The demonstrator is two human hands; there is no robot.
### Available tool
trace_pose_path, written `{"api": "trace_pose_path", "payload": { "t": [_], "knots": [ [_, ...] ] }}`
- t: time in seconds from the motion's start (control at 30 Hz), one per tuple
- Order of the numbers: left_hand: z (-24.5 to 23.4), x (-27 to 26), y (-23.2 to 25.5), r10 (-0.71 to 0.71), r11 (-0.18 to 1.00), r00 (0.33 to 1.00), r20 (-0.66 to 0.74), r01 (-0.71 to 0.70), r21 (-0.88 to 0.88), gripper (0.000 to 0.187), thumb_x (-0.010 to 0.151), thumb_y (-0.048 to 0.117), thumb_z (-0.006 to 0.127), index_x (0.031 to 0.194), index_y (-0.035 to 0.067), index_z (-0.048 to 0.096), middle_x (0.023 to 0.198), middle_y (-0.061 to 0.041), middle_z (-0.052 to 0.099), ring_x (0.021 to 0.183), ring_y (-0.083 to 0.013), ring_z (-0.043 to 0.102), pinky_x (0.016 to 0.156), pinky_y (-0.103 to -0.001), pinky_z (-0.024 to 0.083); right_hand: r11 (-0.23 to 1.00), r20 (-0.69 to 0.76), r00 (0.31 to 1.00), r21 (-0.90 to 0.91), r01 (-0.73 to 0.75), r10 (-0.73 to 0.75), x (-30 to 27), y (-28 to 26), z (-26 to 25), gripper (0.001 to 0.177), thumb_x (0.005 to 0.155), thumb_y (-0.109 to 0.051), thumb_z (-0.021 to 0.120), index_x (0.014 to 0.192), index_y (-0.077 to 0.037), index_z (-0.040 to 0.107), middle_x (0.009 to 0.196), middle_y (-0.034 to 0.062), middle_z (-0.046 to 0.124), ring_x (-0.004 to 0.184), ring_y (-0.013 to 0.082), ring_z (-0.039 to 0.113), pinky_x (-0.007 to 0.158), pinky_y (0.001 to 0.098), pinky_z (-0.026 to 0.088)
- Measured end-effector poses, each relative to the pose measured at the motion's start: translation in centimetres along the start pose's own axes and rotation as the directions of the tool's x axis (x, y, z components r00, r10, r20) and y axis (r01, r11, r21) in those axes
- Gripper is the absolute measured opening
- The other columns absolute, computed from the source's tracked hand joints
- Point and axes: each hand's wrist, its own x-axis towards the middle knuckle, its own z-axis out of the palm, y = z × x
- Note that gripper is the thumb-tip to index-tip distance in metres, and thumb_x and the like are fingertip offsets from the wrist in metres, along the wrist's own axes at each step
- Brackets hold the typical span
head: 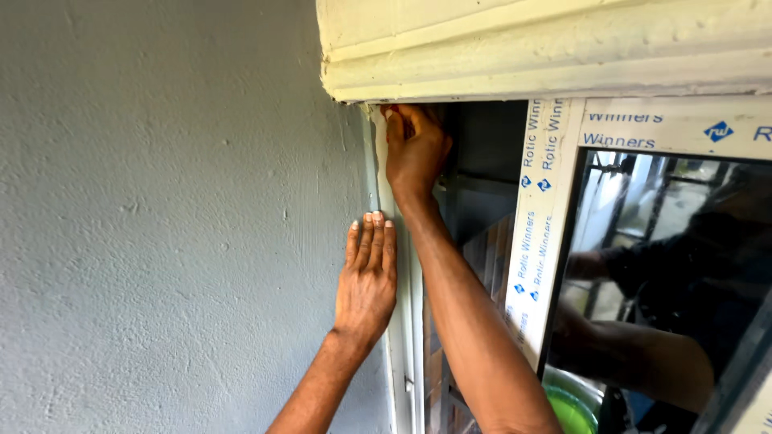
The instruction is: The person cleans the white window frame using a red cloth and water from a bucket. They wipe the frame edges and corners, repeatedly dipping the cloth into the bucket to wet it.
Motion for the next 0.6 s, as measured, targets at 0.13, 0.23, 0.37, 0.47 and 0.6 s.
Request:
{"api": "trace_pose_path", "payload": {
  "t": [0.13,0.23,0.37,0.47,0.6],
  "knots": [
    [-0.2,-0.3,-0.6,0.011,1.0,0.999,0.043,-0.011,0.0,0.063,0.085,0.0,0.052,0.145,-0.017,0.041,0.152,-0.034,0.044,0.146,-0.0412,0.039,0.125,-0.053,0.02,0.986,0.003,1.0,0.164,-0.019,0.019,-3.7,-0.3,-1.7,0.014,0.093,0.0,0.068,0.104,0.001,0.076,0.093,0.0091,0.075,0.069,0.0117,0.07,0.063,0.0281,0.057],
    [0.1,-0.1,-0.2,-0.001,1.0,0.999,0.038,0.0,0.025,0.064,0.085,-0.001,0.052,0.146,-0.016,0.04,0.152,-0.034,0.044,0.147,-0.0399,0.04,0.126,-0.052,0.02,0.993,0.047,0.996,0.086,-0.078,0.075,-2.0,-0.1,-1.3,0.014,0.093,0.001,0.07,0.103,0.001,0.079,0.077,0.0096,0.072,0.061,0.0105,0.064,0.057,0.0283,0.05],
    [0.2,0.0,-0.5,-0.004,1.0,0.999,0.036,0.004,0.01,0.065,0.085,-0.002,0.053,0.147,-0.016,0.039,0.153,-0.032,0.044,0.147,-0.039,0.04,0.127,-0.051,0.019,0.99,0.099,0.987,0.049,-0.131,0.126,0.0,0.5,-0.5,0.006,0.094,-0.002,0.073,0.095,0.001,0.078,0.073,0.0065,0.074,0.06,0.0074,0.063,0.058,0.0259,0.049],
    [0.0,-0.4,-0.5,0.016,1.0,0.997,0.071,-0.017,0.013,0.066,0.084,-0.003,0.053,0.148,-0.015,0.038,0.154,-0.032,0.044,0.147,-0.0372,0.04,0.126,-0.051,0.019,0.983,0.031,0.996,0.163,-0.089,0.085,-2.7,0.6,-0.8,0.011,0.091,0.0,0.07,0.1,0.001,0.076,0.079,0.0051,0.074,0.067,0.0069,0.064,0.061,0.026,0.051],
    [-0.1,-0.1,-0.5,0.014,1.0,1.0,0.019,-0.014,0.007,0.065,0.086,-0.003,0.053,0.147,-0.015,0.038,0.153,-0.031,0.045,0.147,-0.0374,0.041,0.126,-0.051,0.02,0.976,0.078,0.984,0.136,-0.169,0.159,-0.2,0.7,-0.4,0.006,0.093,-0.002,0.075,0.091,0.003,0.076,0.073,0.0079,0.07,0.063,0.0093,0.061,0.059,0.0266,0.048]
  ]
}}
